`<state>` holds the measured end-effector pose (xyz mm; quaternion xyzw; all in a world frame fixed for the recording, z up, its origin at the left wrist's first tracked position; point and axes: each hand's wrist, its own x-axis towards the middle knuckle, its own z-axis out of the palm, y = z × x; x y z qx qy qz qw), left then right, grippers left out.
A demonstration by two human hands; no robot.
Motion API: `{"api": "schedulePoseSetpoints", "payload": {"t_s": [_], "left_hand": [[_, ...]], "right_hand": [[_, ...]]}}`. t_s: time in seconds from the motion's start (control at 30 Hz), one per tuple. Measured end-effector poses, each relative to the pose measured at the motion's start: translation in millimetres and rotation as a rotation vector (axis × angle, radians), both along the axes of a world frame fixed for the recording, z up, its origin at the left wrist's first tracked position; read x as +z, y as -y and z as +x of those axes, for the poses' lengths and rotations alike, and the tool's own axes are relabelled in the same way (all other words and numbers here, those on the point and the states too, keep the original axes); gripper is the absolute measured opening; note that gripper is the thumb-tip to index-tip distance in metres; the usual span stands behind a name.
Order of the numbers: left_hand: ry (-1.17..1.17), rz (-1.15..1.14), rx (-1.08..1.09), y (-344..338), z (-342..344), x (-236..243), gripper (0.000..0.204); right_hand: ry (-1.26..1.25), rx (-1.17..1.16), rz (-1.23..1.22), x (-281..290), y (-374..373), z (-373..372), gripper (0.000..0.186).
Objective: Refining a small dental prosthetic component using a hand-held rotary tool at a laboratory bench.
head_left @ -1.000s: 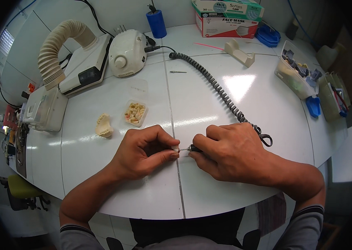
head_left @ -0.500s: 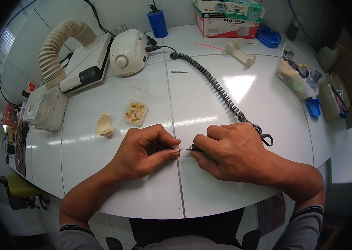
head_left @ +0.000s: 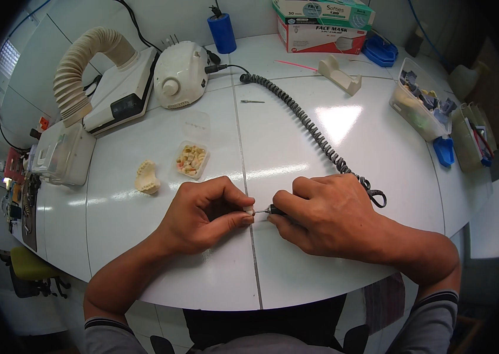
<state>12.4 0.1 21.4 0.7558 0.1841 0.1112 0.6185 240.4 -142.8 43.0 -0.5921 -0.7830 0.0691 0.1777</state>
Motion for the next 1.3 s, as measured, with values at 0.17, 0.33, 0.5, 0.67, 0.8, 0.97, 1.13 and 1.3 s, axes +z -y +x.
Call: {"api": "schedulePoseSetpoints", "payload": {"t_s": [0.17,0.33,0.5,0.67,0.8,0.97,1.13,1.3], "left_hand": [[-0.004,-0.024,0.002,-1.1,-0.2,-0.1,0.016],[-0.001,-0.008,0.000,-1.1,-0.3,0.6,0.017],[0.004,0.008,-0.005,-0.6,0.2,0.1,0.017],[0.001,0.007,-0.003,-0.1,0.2,0.0,0.017],[0.012,-0.001,-0.006,-0.6,-0.3,-0.7,0.018],[0.011,0.034,-0.019,-0.7,0.2,0.0,0.017],[0.007,0.033,-0.019,-0.4,0.2,0.8,0.017],[0.012,0.013,-0.007,-0.6,-0.1,-0.1,0.017]], "right_hand": [[0.003,-0.022,0.012,-0.9,1.0,-1.5,0.029],[0.012,-0.045,-0.021,0.8,1.4,-2.2,0.029],[-0.005,-0.010,0.018,-0.6,0.3,-0.4,0.028],[0.000,-0.022,0.008,1.9,1.1,-1.2,0.026],[-0.012,-0.006,-0.026,3.1,-0.5,0.5,0.026],[-0.007,-0.009,-0.016,2.3,-1.2,1.5,0.026],[0.000,-0.018,-0.009,2.8,0.0,-0.6,0.025],[-0.002,-0.012,-0.023,3.4,0.4,-1.0,0.025]]}}
